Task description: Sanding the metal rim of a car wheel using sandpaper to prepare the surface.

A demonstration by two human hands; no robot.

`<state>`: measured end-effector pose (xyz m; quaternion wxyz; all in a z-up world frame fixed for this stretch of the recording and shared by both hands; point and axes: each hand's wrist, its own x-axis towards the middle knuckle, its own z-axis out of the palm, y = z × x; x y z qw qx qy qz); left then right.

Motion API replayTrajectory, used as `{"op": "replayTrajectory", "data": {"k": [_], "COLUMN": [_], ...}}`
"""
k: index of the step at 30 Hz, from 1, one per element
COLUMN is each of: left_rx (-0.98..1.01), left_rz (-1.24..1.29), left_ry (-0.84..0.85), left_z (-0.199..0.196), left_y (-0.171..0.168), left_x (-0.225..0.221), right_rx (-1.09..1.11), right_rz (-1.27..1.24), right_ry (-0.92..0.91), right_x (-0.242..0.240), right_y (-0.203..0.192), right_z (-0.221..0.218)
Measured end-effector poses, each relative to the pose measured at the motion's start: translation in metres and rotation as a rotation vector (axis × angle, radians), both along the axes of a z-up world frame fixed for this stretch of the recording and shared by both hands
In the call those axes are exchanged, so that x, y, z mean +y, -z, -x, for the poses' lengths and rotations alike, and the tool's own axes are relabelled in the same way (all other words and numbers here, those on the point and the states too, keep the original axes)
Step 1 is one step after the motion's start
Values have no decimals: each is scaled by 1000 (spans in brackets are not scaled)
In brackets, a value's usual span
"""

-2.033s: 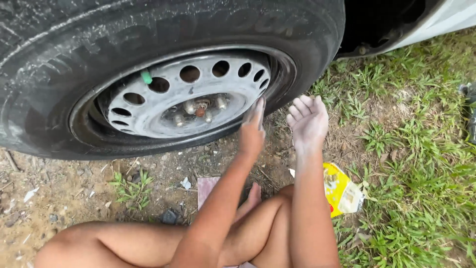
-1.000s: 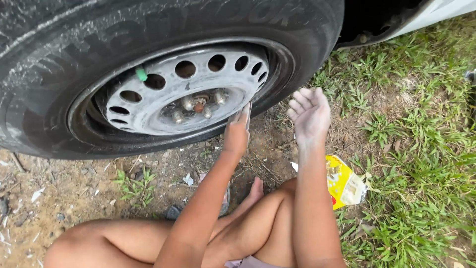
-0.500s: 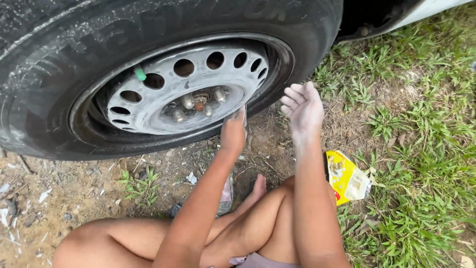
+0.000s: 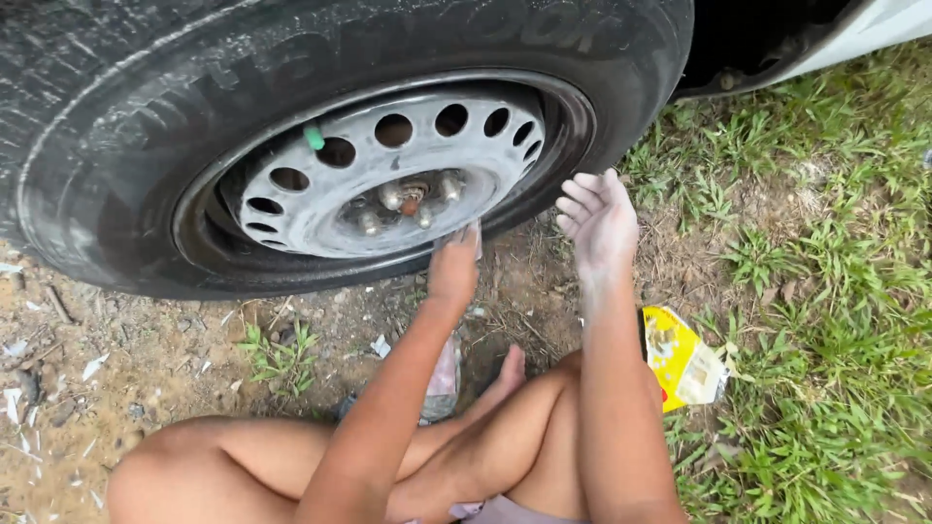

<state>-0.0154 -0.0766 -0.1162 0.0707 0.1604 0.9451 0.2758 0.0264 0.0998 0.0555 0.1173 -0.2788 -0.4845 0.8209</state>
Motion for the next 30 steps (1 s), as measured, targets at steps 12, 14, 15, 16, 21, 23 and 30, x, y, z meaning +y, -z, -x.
{"op": "replayTrajectory", "data": {"k": [12,14,15,16,21,23,30], "left_rx": [462,347,237,232,178,265,232], "left_rz": [-85,-111,-138,-136,-434,-232,-108], "left_ry": [36,-13,-77,-77,-136,-105,-93], "left_z": [-17,-19,-21,-30,-19,-33,-14], "left_y": [42,13,-1,-17,-56,-43,-23], "left_x": [6,28,36,55,87,43,56], "right_rx": [-34,-20,-1,-6,-19,-31,-7], "right_rz": [4,9,8,10,-64,-55,-32], "right_ry": [0,4,-7,-7,-19,-1,16], "right_x": [18,17,13,13,17,17,10], "right_y": [9,13,16,23,29,24,16], "right_z": [3,10,13,8,21,12,11]}}
